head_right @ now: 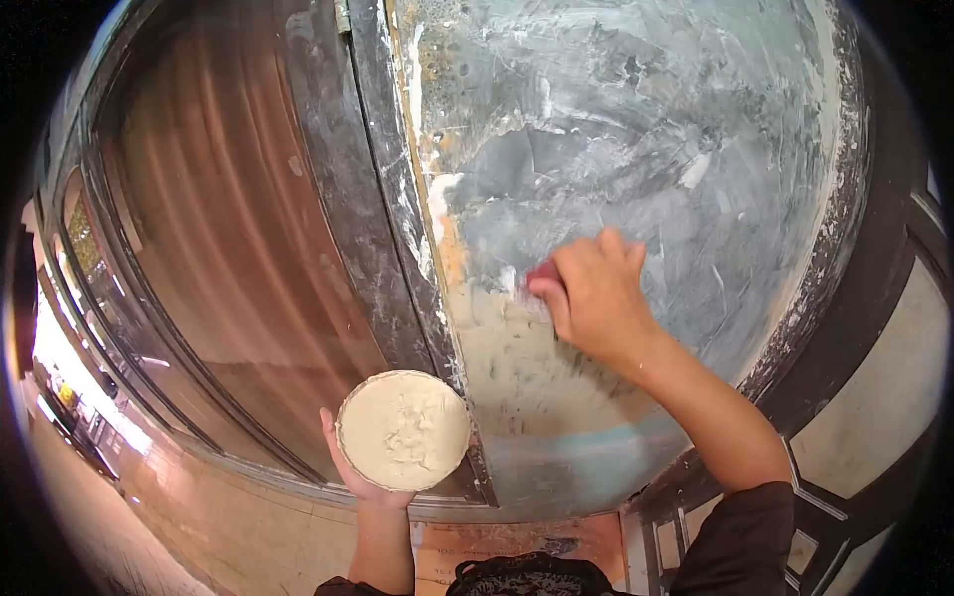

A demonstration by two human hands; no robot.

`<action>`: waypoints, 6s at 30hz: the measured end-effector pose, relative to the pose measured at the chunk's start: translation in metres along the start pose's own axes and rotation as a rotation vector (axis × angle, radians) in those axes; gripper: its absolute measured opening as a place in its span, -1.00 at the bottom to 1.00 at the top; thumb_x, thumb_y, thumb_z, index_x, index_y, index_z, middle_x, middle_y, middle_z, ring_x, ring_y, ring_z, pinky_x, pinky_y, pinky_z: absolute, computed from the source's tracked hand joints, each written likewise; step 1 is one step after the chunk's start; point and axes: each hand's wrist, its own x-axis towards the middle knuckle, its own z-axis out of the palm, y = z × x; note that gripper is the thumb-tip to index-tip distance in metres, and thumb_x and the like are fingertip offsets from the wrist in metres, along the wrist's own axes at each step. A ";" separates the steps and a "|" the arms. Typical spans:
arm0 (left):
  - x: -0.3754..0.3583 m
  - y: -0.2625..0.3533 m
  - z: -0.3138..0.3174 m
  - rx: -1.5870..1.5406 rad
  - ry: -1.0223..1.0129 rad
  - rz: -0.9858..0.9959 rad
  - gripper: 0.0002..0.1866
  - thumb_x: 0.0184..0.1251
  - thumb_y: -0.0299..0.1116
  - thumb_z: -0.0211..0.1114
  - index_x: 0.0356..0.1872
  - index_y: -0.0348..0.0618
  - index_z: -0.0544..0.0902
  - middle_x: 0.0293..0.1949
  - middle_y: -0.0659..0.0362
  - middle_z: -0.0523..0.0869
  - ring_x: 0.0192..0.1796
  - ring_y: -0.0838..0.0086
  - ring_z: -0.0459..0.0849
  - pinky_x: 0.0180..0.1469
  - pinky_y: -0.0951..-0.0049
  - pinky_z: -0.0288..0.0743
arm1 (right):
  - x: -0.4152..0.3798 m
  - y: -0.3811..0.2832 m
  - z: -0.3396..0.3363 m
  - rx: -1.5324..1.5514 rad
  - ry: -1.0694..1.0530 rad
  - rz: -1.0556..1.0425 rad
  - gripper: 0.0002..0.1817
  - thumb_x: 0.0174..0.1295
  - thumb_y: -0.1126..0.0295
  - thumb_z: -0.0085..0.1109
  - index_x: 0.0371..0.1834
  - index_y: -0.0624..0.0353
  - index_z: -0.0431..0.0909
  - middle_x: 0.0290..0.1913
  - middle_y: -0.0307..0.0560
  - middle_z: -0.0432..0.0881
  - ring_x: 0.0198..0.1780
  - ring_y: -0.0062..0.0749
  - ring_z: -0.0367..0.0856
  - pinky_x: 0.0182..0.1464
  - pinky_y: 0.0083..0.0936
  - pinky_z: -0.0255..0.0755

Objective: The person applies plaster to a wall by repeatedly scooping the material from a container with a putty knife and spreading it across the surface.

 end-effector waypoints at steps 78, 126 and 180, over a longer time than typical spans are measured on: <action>-0.120 -0.211 -0.120 0.021 0.131 -0.088 0.01 0.37 0.58 -0.10 0.47 -0.14 0.47 0.47 -0.13 0.49 0.43 -0.21 0.49 0.40 -0.44 0.35 | -0.343 -0.020 -0.043 0.689 -0.193 0.389 -0.56 0.09 0.77 0.25 -0.06 0.04 0.85 -0.13 -0.20 0.66 0.02 -0.13 0.41 0.15 -0.38 0.43; -0.122 -0.239 -0.115 0.118 0.156 -0.216 -0.01 0.42 0.57 -0.08 0.40 -0.22 0.53 0.36 -0.09 0.62 0.34 -0.02 0.63 0.39 -0.11 0.49 | -0.361 -0.036 -0.064 0.508 -0.282 0.364 -0.61 0.11 0.61 0.29 -0.17 -0.22 0.91 0.04 -0.27 0.63 0.14 -0.10 0.38 0.28 -0.30 0.25; -0.072 -0.113 -0.124 -0.024 0.090 0.205 -0.03 0.41 0.59 -0.14 0.46 -0.05 0.45 0.48 -0.02 0.46 0.44 -0.13 0.48 0.34 -0.44 0.46 | -0.051 0.031 0.001 0.217 0.143 0.194 -0.73 0.27 0.23 0.42 -0.04 0.07 0.70 -0.07 -0.21 0.73 0.03 -0.18 0.40 0.15 -0.15 0.06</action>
